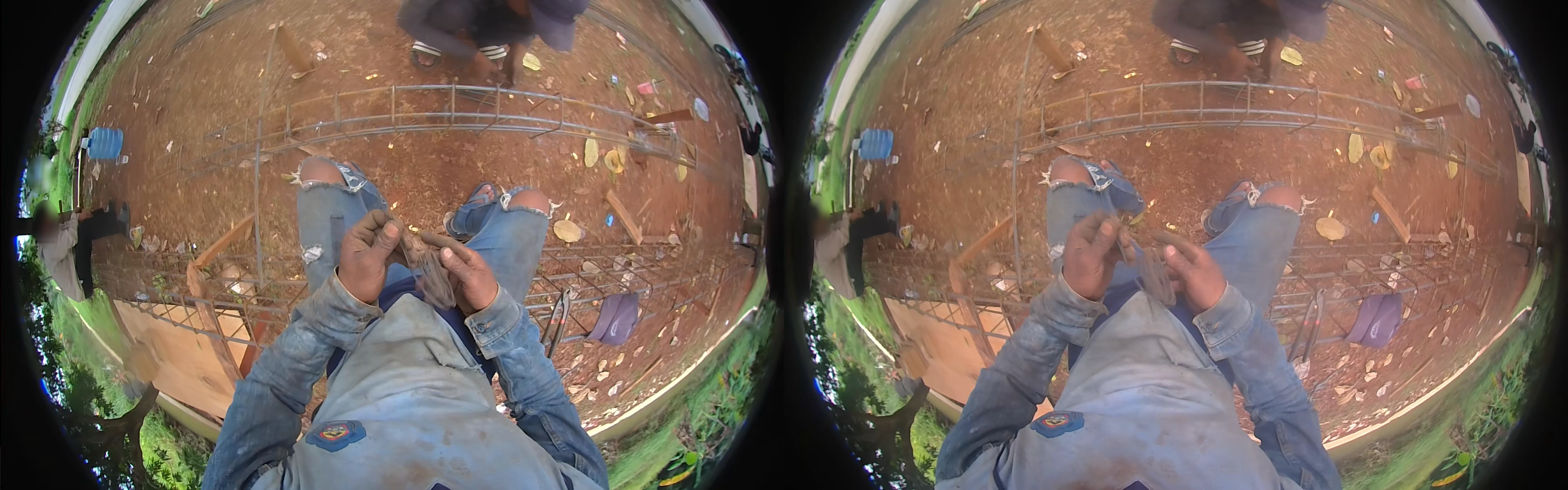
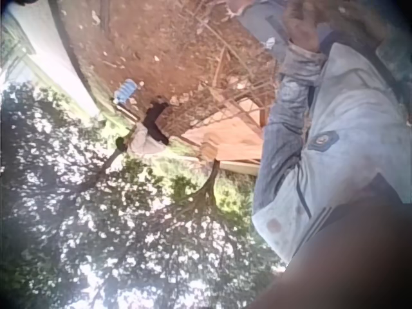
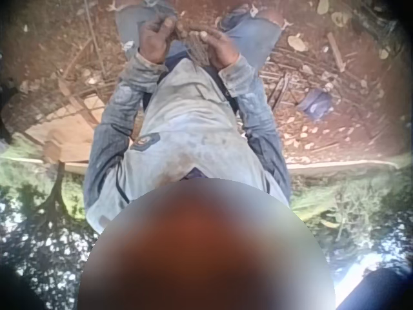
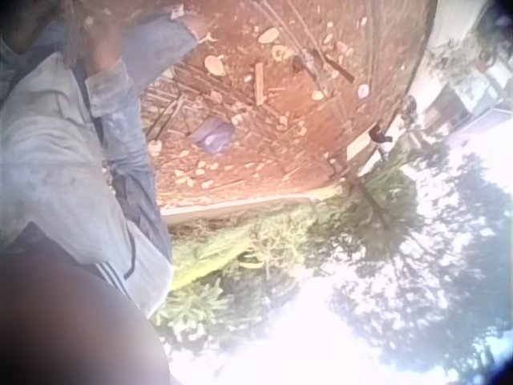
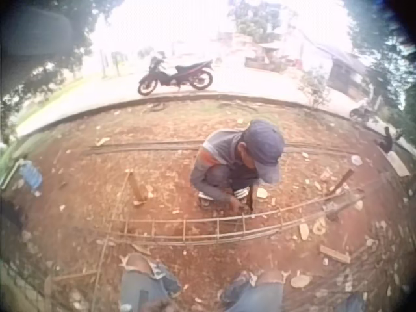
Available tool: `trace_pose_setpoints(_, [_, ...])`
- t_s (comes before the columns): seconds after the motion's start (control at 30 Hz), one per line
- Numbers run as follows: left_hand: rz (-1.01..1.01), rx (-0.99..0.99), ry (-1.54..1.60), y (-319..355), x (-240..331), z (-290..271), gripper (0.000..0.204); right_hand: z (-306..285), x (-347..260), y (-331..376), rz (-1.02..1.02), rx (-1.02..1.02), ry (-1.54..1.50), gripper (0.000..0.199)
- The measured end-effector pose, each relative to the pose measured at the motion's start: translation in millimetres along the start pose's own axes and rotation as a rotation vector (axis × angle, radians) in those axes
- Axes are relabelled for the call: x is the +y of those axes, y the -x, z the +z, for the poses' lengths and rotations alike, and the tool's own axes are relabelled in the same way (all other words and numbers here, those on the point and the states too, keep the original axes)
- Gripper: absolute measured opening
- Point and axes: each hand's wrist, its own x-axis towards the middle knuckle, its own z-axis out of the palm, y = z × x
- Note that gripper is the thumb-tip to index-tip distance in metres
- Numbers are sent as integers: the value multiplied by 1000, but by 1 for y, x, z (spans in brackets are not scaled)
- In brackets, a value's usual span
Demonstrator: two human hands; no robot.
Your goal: The person sits on the ground and uses pliers to twist wire ties around the intersections of a metal mesh grid. They repeatedly pick up wire ties, position them at grid junctions, and twist them to secure the structure.
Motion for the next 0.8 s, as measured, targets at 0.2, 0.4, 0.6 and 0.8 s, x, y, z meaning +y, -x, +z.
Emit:
trace_pose_setpoints(0.2, [-171,275,148,-9,-1,-11,21,8,-11,4,-944,103,1071,57])
trace_pose_setpoints(0.4, [-57,323,265,-9,-9,3,16,25,-4,-1,-608,209,384,41])
trace_pose_setpoints(0.6, [896,-404,-790,7,4,0,20,-7,-17,-1,117,-204,-145,55])
trace_pose_setpoints(0.8, [636,-135,-755,4,3,-4,8,-16,-13,9,158,-168,106,77])
